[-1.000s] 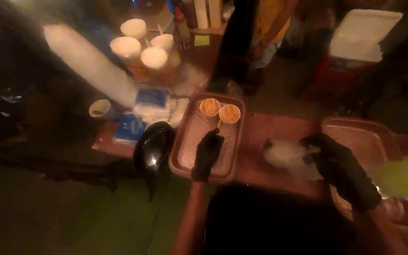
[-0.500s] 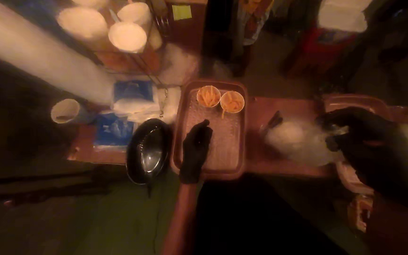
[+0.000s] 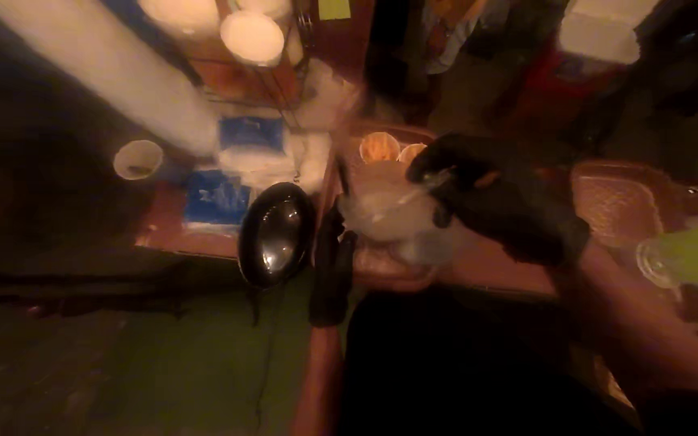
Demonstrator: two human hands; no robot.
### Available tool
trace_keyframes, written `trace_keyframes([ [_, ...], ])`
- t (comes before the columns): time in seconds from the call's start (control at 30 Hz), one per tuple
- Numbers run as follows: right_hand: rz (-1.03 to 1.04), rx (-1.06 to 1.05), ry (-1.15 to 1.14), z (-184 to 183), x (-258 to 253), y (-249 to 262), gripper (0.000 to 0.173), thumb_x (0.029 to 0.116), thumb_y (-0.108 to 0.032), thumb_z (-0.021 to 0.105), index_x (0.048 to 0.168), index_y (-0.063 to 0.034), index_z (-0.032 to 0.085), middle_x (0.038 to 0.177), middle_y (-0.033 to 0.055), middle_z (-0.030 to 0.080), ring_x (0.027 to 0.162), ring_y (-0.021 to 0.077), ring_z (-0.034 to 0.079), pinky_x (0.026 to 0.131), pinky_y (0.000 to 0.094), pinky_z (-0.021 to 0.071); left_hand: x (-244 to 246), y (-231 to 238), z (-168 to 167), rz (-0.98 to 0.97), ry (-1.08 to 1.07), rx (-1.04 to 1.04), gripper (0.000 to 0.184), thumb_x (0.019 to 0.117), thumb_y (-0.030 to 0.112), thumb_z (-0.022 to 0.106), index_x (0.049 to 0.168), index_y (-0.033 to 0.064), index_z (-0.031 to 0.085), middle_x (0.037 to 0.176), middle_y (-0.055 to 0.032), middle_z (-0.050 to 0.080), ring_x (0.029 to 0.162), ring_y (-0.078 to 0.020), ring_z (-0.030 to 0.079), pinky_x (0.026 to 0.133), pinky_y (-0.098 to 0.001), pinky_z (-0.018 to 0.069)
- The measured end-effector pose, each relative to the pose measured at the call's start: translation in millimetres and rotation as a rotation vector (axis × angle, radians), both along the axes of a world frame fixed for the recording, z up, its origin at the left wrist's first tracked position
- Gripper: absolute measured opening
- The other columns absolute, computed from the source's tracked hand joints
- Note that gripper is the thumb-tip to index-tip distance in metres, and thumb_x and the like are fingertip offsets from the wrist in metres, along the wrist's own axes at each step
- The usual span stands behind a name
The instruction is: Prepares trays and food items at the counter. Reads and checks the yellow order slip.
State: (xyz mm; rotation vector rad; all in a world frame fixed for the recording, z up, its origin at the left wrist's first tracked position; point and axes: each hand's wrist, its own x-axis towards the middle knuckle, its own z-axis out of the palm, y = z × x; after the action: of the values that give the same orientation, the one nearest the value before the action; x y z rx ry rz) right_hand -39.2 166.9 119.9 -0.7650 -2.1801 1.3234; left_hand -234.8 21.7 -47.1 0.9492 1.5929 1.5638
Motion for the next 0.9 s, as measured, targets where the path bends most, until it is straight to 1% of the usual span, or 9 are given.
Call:
trace_keyframes([
  [0.1, 0.038, -0.034, -0.12, -12.8, -26.3, 1.2, 0.02, 0.0944, -0.003, 0.061, 0.112, -0.007, 0.069, 0.099, 0.0047, 0.071, 0.066, 0.0113, 0.067, 0.057, 0.0305, 0.0611, -9.8, 0.0, -16.0, -0.041, 0.104, -0.038, 0.076, 0.0854, 0.024, 0.074, 0.15, 0.0, 0.042, 0.144, -0.0137, 0.055, 0.132, -0.0177, 0.055, 0.109, -0.036, 0.0487],
  [0.23, 0.051, -0.031, -0.276, -19.5, -46.7, 2.6, 0.022, 0.0972, -0.006, 0.062, 0.118, -0.0078, 0.069, 0.099, 0.0078, 0.071, 0.074, 0.0151, 0.068, 0.068, 0.0365, 0.0615, -11.9, 11.2, 4.7, -0.032, 0.266, -0.188, 0.104, 0.0736, 0.042, 0.087, 0.149, -0.008, 0.037, 0.145, -0.0227, 0.052, 0.134, -0.0225, 0.053, 0.112, -0.0366, 0.045],
  [0.33, 0.091, -0.007, -0.302, -26.2, -56.2, 7.8, 0.024, 0.0998, -0.011, 0.058, 0.122, -0.008, 0.068, 0.107, 0.0091, 0.07, 0.086, 0.0176, 0.069, 0.08, 0.0399, 0.0597, -6.1, 14.2, 17.2, 0.002, 0.3, -0.292, 0.102, 0.0679, 0.043, 0.091, 0.143, -0.0088, 0.045, 0.139, -0.0259, 0.056, 0.13, -0.0287, 0.055, 0.111, -0.0423, 0.0458],
  [0.4, 0.127, 0.025, -0.289, -32.4, -62.1, 7.5, 0.029, 0.0991, -0.011, 0.059, 0.127, -0.0084, 0.066, 0.115, 0.0106, 0.069, 0.093, 0.0207, 0.069, 0.085, 0.043, 0.0592, -4.0, 16.6, 18.5, 0.024, 0.26, -0.337, 0.1, 0.0668, 0.042, 0.092, 0.14, -0.0078, 0.047, 0.137, -0.0265, 0.056, 0.128, -0.0315, 0.055, 0.109, -0.0454, 0.0462],
  [0.57, 0.188, 0.108, -0.156, -43.4, -70.3, 2.4, 0.038, 0.0927, -0.007, 0.066, 0.131, -0.0066, 0.063, 0.123, 0.0137, 0.065, 0.1, 0.0247, 0.067, 0.088, 0.0438, 0.0579, -5.0, 26.7, 3.9, 0.035, 0.248, -0.276, 0.091, 0.0662, 0.033, 0.092, 0.138, -0.007, 0.051, 0.128, -0.0217, 0.063, 0.12, -0.0258, 0.061, 0.103, -0.0427, 0.0518],
  [0.67, 0.244, 0.099, -0.107, -43.6, -59.5, 1.8, 0.046, 0.0942, -0.015, 0.068, 0.139, -0.0098, 0.059, 0.126, 0.0126, 0.064, 0.107, 0.0228, 0.065, 0.094, 0.0416, 0.056, -3.0, 32.8, 25.5, -0.001, 0.25, -0.489, 0.078, 0.072, 0.022, 0.091, 0.134, -0.0087, 0.055, 0.122, -0.0228, 0.066, 0.114, -0.0283, 0.064, 0.1, -0.046, 0.0513],
  [0.8, 0.32, 0.104, -0.121, -10.4, -32.0, -4.9, 0.061, 0.0951, -0.025, 0.07, 0.151, -0.0107, 0.049, 0.146, 0.0151, 0.054, 0.13, 0.0247, 0.056, 0.109, 0.0414, 0.0478, -5.7, 33.9, 0.6, -0.011, 0.219, -0.53, 0.099, 0.0735, 0.029, 0.091, 0.149, -0.0068, 0.037, 0.135, -0.0245, 0.059, 0.124, -0.0293, 0.06, 0.104, -0.0458, 0.051],
  [0.83, 0.278, 0.127, -0.078, -5.8, -20.8, -9.6, 0.064, 0.0939, -0.026, 0.07, 0.151, -0.0083, 0.049, 0.149, 0.0163, 0.053, 0.134, 0.0253, 0.054, 0.112, 0.0408, 0.0461, -5.5, 32.8, 4.6, -0.011, 0.219, -0.487, 0.101, 0.072, 0.026, 0.091, 0.151, -0.0061, 0.036, 0.138, -0.0239, 0.057, 0.127, -0.0281, 0.058, 0.105, -0.0443, 0.0501],
  [0.9, 0.134, 0.146, 0.015, -23.0, 9.4, -10.1, 0.072, 0.0917, -0.035, 0.074, 0.154, -0.0138, 0.045, 0.152, 0.0104, 0.05, 0.134, 0.0189, 0.054, 0.11, 0.0371, 0.0487, -5.4, 32.1, 22.8, -0.02, 0.213, -0.417, 0.109, 0.0682, 0.019, 0.092, 0.154, -0.0057, 0.03, 0.144, -0.0244, 0.053, 0.131, -0.027, 0.055, 0.108, -0.0427, 0.0482],
])
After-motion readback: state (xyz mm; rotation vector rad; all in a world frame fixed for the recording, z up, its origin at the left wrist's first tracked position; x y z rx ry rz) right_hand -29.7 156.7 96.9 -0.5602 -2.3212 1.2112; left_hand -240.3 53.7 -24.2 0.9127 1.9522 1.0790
